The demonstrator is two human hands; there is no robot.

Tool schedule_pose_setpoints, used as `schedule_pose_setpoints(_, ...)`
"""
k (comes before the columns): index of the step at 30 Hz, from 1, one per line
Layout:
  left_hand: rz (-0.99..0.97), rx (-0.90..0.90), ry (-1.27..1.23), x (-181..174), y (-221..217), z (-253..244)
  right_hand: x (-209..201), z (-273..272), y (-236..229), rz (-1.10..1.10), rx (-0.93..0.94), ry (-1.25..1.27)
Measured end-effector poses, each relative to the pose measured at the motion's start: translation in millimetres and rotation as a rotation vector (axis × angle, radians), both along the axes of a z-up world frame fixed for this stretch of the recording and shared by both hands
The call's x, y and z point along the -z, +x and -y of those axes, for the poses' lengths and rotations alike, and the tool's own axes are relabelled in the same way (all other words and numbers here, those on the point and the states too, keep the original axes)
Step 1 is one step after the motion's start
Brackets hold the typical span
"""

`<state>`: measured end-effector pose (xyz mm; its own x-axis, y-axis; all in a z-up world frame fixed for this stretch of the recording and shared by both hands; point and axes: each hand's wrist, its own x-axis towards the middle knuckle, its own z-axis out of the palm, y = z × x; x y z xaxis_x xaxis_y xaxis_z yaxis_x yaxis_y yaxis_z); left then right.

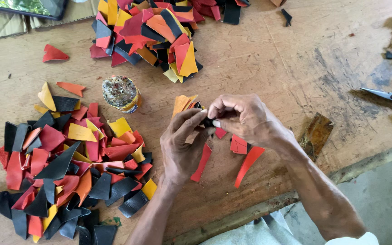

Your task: The person assembles small triangular leather pieces by hand, aligning and pressing them together to form layered units. They repeatedly pick up pieces from a pile, match colors, and stack them into a growing stack on the table.

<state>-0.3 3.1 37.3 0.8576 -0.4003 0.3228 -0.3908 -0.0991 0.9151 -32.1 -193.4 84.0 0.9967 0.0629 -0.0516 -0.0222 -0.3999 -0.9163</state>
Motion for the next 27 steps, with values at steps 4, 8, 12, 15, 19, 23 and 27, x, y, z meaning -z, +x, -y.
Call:
schedule_pose_setpoints(4, 0.093, 0.008, 0.033, -1.2, -1.0, 0.5, 16.3, 12.5, -2.9, -0.091, -0.019, 0.172)
schedule_pose_setpoints(8, 0.194, -0.050, 0.047, -0.3, 0.6, 0.0, 26.3, 31.1, -6.6, -0.083, 0.026, 0.114)
schedule_pose_setpoints(12, 0.414, -0.149, 0.147, 0.0, 6.6, -7.7, 32.2, 48.1, -10.6, -0.015, 0.210, 0.050)
schedule_pose_setpoints(15, 0.510, -0.138, 0.283, 1.5, 7.3, -5.7, 40.8, 50.3, -14.7, 0.287, 0.178, -0.154)
schedule_pose_setpoints(19, 0.416, -0.005, 0.430, 0.2, 12.6, -3.1, 50.0, 51.7, -21.3, 0.304, 0.275, -0.184)
schedule_pose_setpoints(23, 0.457, -0.073, 0.350, -1.5, 6.9, -0.7, 54.9, 52.8, -34.7, -0.056, 0.374, -0.198)
schedule_pose_setpoints(27, 0.460, -0.081, 0.308, -0.4, 0.8, 3.7, 56.3, 52.3, -45.8, 0.042, 0.338, 0.025)
